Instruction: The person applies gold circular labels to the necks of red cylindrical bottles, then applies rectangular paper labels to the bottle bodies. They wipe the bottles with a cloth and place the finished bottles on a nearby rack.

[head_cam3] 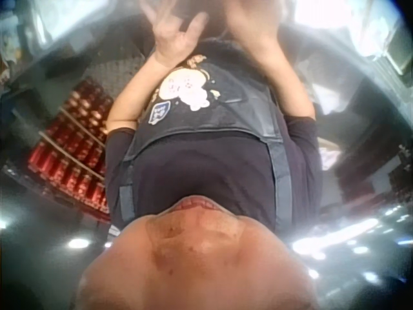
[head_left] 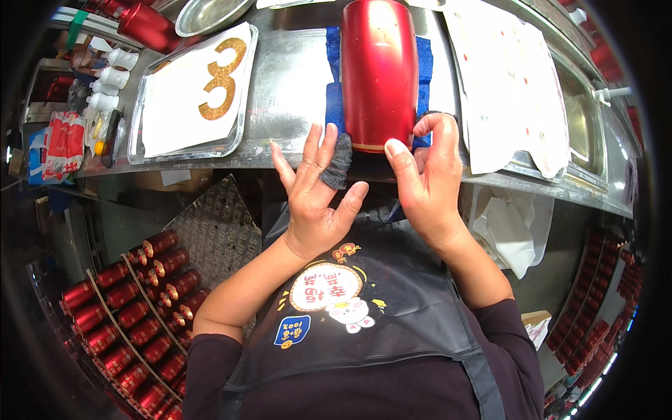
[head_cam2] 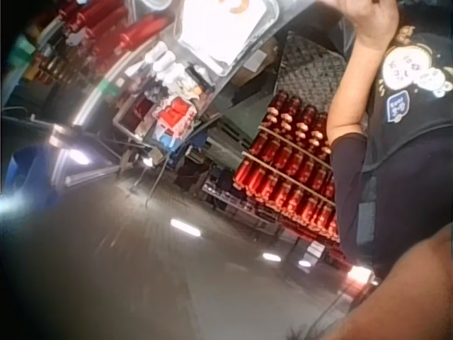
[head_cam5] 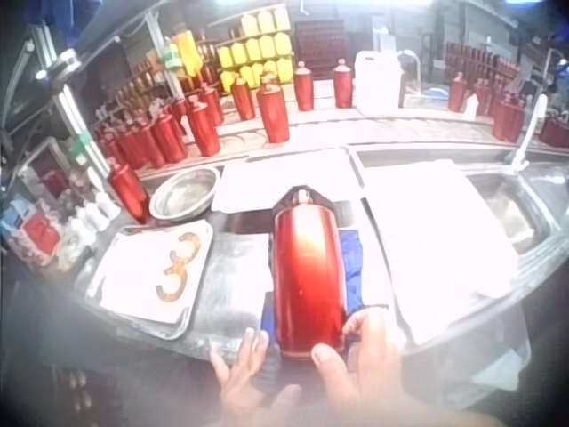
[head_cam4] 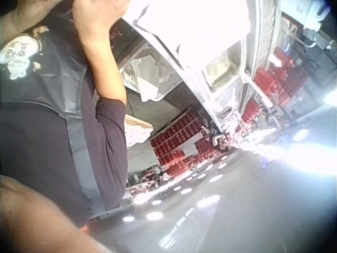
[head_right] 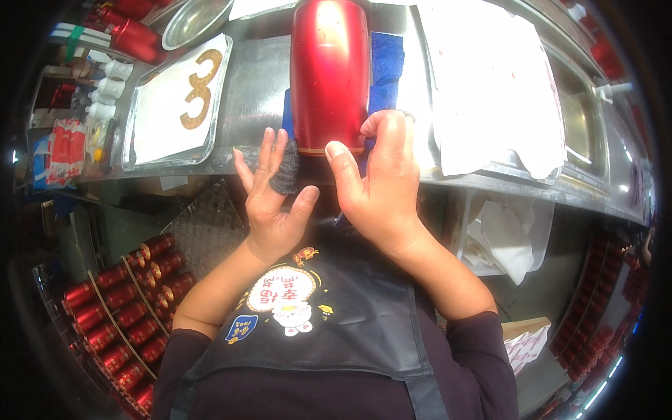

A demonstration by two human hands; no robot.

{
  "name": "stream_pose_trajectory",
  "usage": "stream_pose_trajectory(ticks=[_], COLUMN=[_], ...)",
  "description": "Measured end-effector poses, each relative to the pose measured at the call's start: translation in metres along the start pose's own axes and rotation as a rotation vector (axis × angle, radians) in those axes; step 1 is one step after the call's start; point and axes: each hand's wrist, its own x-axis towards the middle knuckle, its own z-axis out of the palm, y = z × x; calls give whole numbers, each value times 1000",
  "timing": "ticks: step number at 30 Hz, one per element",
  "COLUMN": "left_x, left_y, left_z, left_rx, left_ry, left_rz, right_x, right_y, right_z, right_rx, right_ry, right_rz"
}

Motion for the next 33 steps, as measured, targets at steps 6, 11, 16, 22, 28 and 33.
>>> stream_pose_trajectory(ticks=[6, 11, 16, 22, 28, 33], left_x=[6, 18, 34, 50, 75, 76], left_y=[8, 9, 4, 16, 30, 26], left_z=[-2, -12, -24, -33, -14, -11], left_rx=[96, 157, 251, 344, 281, 208], left_ry=[-29, -15, -59, -122, -91, -19], left_rz=[51, 136, 234, 371, 464, 353], right_x=[2, 1, 3, -1, -1, -11], right_y=[6, 7, 11, 21, 31, 19], right_z=[-8, -3, 1, -12, -25, -39], right_rx=[122, 114, 52, 334, 291, 80], right_ry=[-22, -13, -83, -101, -80, 52], right_rz=[-10, 17, -67, -6, 65, -50])
